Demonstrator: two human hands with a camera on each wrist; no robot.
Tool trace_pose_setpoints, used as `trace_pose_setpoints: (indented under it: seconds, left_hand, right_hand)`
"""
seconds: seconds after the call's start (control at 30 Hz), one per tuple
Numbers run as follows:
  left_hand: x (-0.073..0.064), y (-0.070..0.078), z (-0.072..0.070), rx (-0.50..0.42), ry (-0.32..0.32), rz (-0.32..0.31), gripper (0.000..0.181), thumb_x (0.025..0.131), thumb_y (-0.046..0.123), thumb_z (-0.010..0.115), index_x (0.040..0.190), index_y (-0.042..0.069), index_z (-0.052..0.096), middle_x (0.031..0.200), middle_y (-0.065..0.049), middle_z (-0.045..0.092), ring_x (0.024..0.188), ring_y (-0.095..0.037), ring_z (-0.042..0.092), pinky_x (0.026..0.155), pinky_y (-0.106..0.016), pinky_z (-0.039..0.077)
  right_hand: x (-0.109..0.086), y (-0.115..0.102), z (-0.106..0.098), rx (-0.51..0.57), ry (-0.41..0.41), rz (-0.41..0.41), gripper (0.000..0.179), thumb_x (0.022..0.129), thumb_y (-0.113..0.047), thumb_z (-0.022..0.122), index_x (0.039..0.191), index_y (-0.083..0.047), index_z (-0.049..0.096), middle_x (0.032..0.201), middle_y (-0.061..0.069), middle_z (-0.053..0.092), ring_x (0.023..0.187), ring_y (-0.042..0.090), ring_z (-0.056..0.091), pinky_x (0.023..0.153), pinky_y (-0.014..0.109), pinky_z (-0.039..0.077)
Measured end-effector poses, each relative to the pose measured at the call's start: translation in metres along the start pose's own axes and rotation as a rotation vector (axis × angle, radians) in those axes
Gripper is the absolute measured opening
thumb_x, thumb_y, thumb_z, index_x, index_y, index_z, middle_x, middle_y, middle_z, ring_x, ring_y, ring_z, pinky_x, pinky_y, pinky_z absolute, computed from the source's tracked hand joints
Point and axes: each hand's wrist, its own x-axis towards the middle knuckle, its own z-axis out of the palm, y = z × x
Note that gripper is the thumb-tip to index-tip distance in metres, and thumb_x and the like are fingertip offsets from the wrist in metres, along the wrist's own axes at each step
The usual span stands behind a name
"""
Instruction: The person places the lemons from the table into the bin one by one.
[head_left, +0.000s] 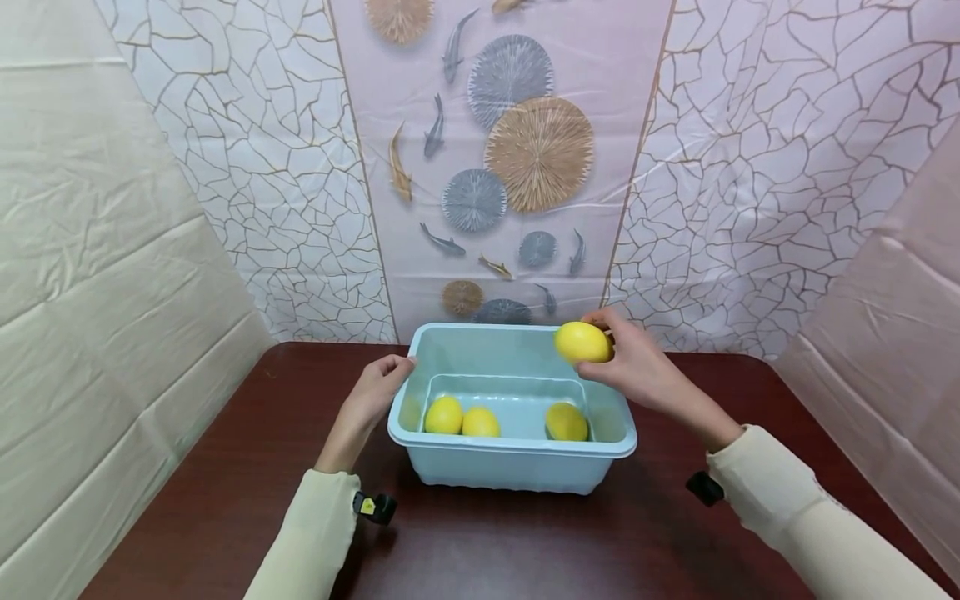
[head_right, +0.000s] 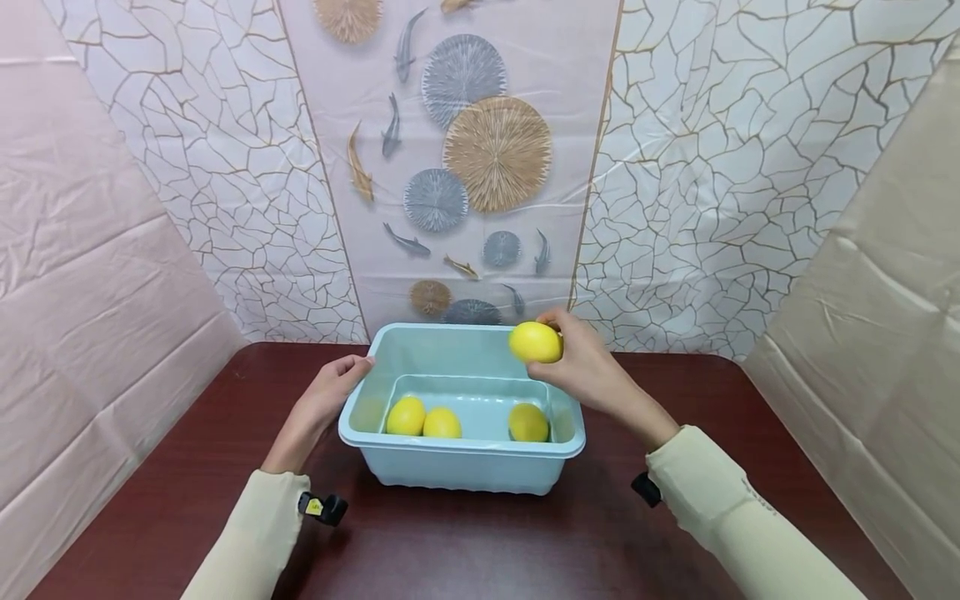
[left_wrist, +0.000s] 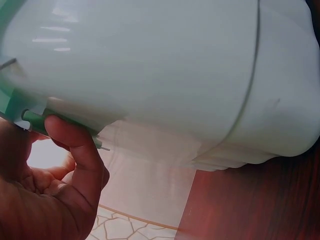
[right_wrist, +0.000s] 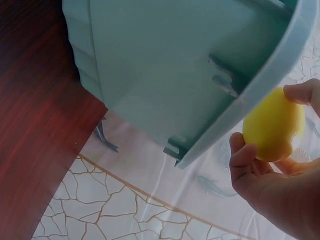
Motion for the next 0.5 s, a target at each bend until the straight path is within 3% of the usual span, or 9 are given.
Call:
trace_pose_setpoints:
  seconds: [0.5]
  left_hand:
    - [0.0, 0.001, -0.001, 0.008, -0.003, -0.006, 0.042, 0.108, 0.041, 0.056, 0.118, 0.002, 0.068, 0.112, -0.013, 0.067, 0.098, -0.022, 0.063, 0.081, -0.027, 0.053]
  right_hand:
    - [0.011, -0.002, 0.027, -0.011, -0.076, -0.066, 0.058, 0.093, -0.013, 0.081, 0.14, 0.001, 0.051, 0.129, 0.019, 0.061, 0.105, 0.031, 0.061, 0.088, 0.045, 0.054]
